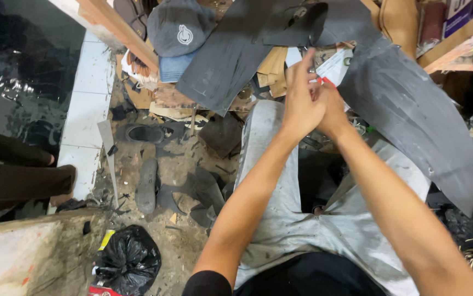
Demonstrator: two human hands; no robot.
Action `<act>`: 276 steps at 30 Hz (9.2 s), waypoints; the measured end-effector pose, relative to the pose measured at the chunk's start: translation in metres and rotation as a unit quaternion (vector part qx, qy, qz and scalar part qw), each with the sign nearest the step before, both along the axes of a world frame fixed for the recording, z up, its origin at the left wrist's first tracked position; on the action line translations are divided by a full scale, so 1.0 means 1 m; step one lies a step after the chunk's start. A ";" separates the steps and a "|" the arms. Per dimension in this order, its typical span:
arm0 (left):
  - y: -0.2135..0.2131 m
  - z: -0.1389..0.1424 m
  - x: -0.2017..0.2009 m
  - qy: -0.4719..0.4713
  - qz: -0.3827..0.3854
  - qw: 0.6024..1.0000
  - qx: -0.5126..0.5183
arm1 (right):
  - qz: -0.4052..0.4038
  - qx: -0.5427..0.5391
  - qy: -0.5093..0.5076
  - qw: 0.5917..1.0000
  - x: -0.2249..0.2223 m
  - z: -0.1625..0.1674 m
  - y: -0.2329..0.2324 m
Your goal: The person uses red-handled scissors to cut a black rubber sheet into shoe insole shapes. They repeatedly place a finished insole as a template on the sheet, cut around it, and trim the edges to match the template shape.
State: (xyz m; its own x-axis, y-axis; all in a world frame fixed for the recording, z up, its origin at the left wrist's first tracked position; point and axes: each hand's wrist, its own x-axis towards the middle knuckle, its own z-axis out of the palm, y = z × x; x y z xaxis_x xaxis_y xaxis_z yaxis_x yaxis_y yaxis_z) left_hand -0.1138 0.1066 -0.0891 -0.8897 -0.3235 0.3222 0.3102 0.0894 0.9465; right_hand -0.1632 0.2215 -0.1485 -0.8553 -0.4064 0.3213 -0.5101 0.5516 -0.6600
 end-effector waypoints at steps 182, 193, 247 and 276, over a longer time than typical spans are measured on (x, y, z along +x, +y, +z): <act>0.034 -0.032 0.041 -0.171 -0.241 0.844 0.448 | -0.180 -0.421 -0.216 0.862 0.199 0.043 0.079; 0.034 -0.016 0.045 -0.176 -0.242 0.845 0.444 | -0.198 -0.432 -0.232 0.849 0.198 0.035 0.070; 0.009 -0.008 0.100 -0.232 -0.220 0.891 0.321 | -0.070 -0.059 -0.409 0.908 0.169 0.105 0.084; 0.005 -0.027 0.164 -0.278 -0.205 0.888 0.303 | -0.133 0.070 -0.265 0.952 -0.064 0.052 0.001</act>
State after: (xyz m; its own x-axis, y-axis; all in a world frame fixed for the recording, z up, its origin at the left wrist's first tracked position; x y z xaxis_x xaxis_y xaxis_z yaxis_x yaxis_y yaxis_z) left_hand 0.0497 0.1113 -0.1158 -0.9398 0.0997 -0.3270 -0.3313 -0.5018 0.7990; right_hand -0.2276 0.2224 -0.0965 -0.9608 -0.1597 -0.2264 0.0450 0.7163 -0.6964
